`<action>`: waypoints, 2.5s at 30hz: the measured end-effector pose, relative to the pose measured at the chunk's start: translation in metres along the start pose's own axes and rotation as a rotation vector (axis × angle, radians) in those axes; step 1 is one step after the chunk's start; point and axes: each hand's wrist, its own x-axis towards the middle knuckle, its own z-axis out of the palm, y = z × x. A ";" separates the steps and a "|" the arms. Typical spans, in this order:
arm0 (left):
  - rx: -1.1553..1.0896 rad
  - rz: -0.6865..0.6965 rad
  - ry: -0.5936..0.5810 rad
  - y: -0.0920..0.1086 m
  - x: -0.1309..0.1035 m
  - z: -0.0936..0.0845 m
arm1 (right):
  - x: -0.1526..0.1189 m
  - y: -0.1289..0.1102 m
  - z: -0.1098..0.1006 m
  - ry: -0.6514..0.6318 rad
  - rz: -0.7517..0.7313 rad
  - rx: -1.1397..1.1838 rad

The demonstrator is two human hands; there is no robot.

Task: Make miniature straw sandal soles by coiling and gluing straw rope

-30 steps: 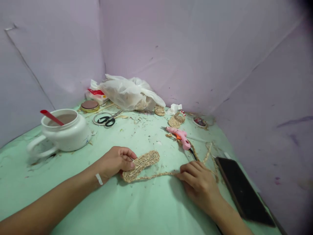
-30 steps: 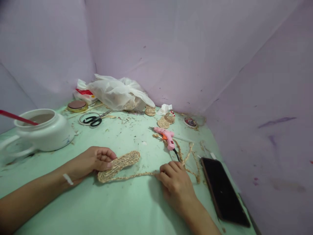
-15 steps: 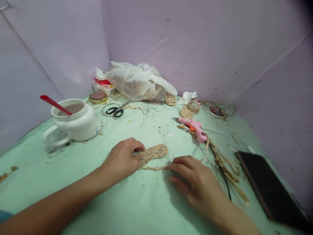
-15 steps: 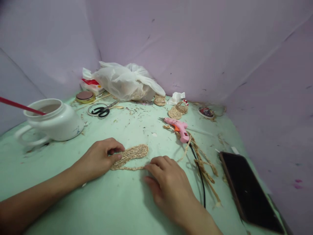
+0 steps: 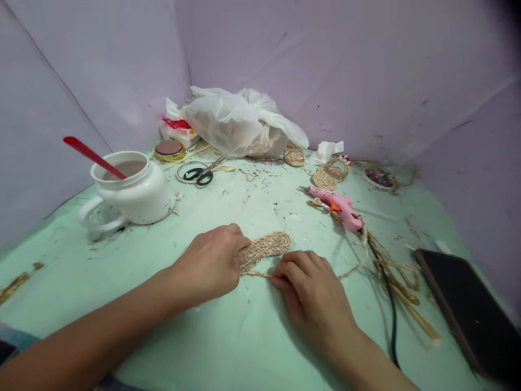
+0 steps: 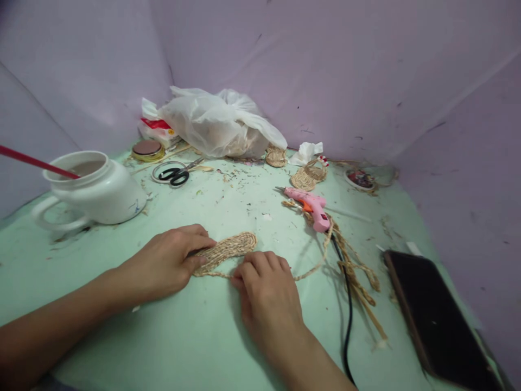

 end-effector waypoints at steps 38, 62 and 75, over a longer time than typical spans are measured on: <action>-0.038 0.083 -0.085 0.003 -0.006 0.005 | 0.009 -0.011 0.014 0.236 0.157 -0.019; 0.140 0.091 0.038 0.011 -0.004 0.007 | 0.009 -0.013 0.010 0.273 0.067 -0.221; 0.188 0.108 0.197 0.013 -0.003 0.019 | 0.011 -0.014 0.015 0.291 0.090 -0.209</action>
